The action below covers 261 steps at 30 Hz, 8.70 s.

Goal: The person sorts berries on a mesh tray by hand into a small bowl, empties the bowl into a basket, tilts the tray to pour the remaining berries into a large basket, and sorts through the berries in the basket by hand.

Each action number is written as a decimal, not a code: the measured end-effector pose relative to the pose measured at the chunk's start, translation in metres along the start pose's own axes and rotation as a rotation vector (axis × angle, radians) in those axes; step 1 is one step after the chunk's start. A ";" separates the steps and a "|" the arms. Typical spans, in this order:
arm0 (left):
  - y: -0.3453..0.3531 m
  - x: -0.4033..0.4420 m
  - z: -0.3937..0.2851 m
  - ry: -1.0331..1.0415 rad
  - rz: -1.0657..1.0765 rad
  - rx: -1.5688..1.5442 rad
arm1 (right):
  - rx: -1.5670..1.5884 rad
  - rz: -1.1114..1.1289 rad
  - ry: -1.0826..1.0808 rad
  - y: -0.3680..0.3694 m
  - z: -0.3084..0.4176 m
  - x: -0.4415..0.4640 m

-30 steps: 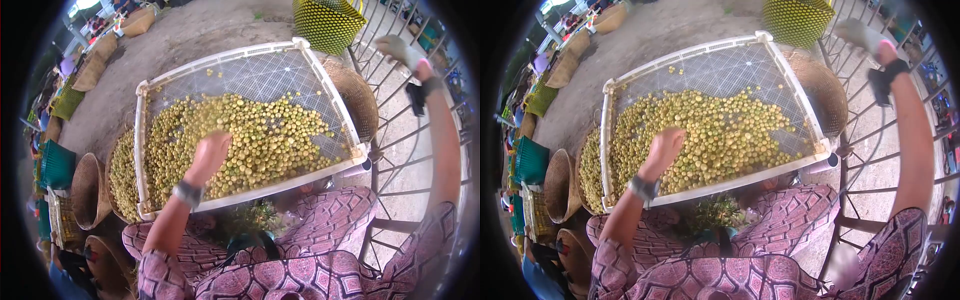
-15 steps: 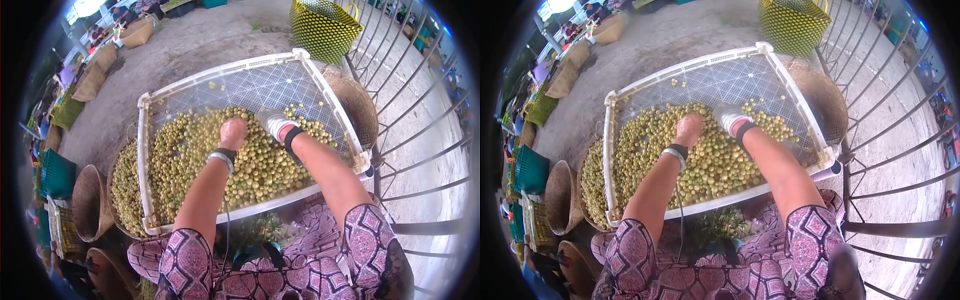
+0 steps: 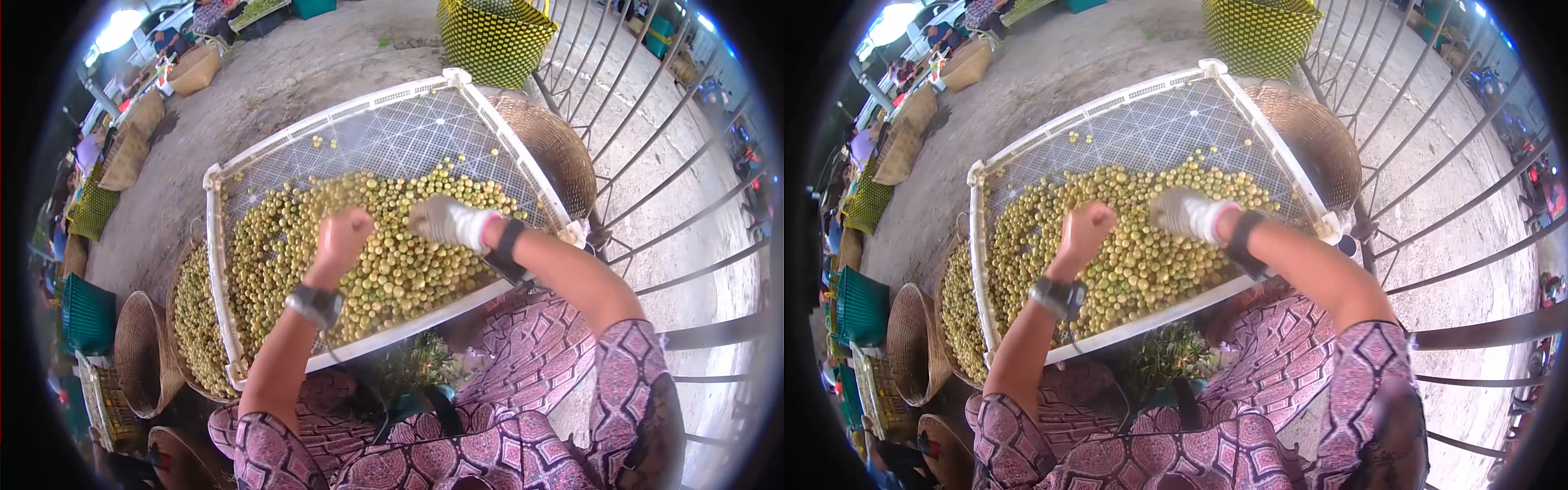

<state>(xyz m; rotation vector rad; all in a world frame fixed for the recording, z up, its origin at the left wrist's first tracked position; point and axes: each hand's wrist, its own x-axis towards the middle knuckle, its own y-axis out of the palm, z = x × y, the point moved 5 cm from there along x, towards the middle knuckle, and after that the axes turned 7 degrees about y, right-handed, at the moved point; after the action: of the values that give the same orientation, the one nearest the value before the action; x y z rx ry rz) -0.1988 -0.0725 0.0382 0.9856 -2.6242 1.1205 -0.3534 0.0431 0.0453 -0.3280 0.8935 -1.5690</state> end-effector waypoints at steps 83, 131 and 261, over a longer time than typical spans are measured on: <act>-0.208 -0.303 0.159 -0.671 -0.353 -0.251 | 0.111 -0.383 0.081 -0.211 -0.228 -0.006; -0.175 -0.290 0.203 -1.170 -0.493 -0.380 | 0.400 -0.454 0.270 -0.217 -0.235 -0.076; -0.282 -0.256 0.361 -0.822 -0.042 0.926 | 1.487 -0.622 0.124 -0.046 -0.163 -0.027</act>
<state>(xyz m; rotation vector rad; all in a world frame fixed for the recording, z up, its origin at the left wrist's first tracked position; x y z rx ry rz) 0.2219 -0.3304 -0.1406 1.9924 -2.4816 2.4311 -0.4885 0.1236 -0.0232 0.6256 -0.5041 -2.3924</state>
